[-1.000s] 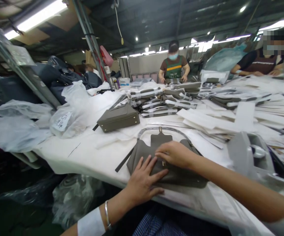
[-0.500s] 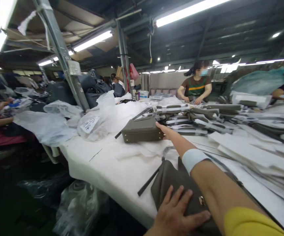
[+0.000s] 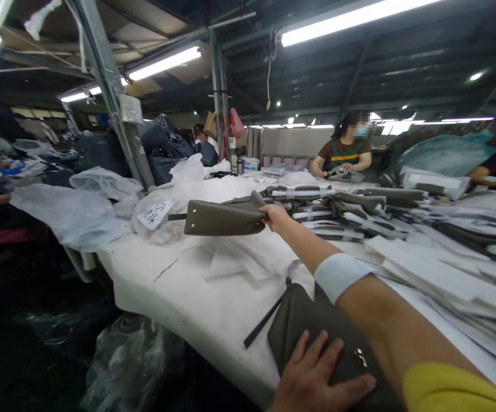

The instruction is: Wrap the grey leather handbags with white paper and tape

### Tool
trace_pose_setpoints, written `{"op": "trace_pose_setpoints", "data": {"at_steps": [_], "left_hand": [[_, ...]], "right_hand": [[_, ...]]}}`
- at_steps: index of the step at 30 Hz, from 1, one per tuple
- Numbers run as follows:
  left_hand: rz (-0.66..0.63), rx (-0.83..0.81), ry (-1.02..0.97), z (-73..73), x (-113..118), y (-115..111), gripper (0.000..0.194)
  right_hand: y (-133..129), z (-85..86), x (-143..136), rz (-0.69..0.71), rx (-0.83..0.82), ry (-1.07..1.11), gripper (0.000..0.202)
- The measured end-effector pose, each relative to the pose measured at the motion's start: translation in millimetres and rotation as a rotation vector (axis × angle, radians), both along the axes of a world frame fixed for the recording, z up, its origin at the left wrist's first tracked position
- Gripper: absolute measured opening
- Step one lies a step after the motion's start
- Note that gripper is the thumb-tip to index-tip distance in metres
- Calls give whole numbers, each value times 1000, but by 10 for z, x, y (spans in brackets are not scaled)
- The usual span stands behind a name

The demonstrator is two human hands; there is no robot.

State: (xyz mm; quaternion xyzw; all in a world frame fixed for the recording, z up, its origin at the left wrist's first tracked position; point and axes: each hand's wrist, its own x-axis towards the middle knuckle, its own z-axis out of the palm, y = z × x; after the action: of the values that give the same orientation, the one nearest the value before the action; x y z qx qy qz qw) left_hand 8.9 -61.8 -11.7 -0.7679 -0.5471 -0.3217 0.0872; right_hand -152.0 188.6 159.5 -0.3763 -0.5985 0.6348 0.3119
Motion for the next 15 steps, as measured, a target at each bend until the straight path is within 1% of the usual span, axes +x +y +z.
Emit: {"op": "trace_pose_setpoints", "data": {"at_steps": [3, 6, 7, 8, 9, 11, 12, 13, 14, 15], "left_hand": [[-19, -43, -40, 46, -7, -30, 65], [-19, -59, -65, 66, -6, -52, 63], [-19, -59, -67, 68, -6, -57, 62], [-19, -57, -65, 70, -6, -62, 62], [-18, -55, -63, 72, -6, -66, 62], [-15, -59, -54, 83, -9, -74, 61], [-13, -65, -51, 93, -10, -78, 61], [-10, -74, -48, 104, -12, -80, 61], [-8, -85, -48, 118, -13, -81, 60], [-8, -95, -49, 131, -13, -80, 59]], "right_hand": [[-218, -10, -83, 123, 197, -17, 33], [-505, -119, 20, 265, 414, -19, 42], [-608, -172, 72, 347, 494, -21, 43], [-710, -231, 119, 474, 611, -34, 43], [-809, -295, 155, 639, 772, -63, 45], [-987, -426, 170, 985, 1186, -174, 57], [-1061, -487, 146, 1100, 1394, -249, 64], [-1121, -540, 103, 1146, 1555, -323, 68], [-1167, -581, 47, 1133, 1645, -382, 66], [-1197, -608, -17, 1097, 1688, -421, 60]]}}
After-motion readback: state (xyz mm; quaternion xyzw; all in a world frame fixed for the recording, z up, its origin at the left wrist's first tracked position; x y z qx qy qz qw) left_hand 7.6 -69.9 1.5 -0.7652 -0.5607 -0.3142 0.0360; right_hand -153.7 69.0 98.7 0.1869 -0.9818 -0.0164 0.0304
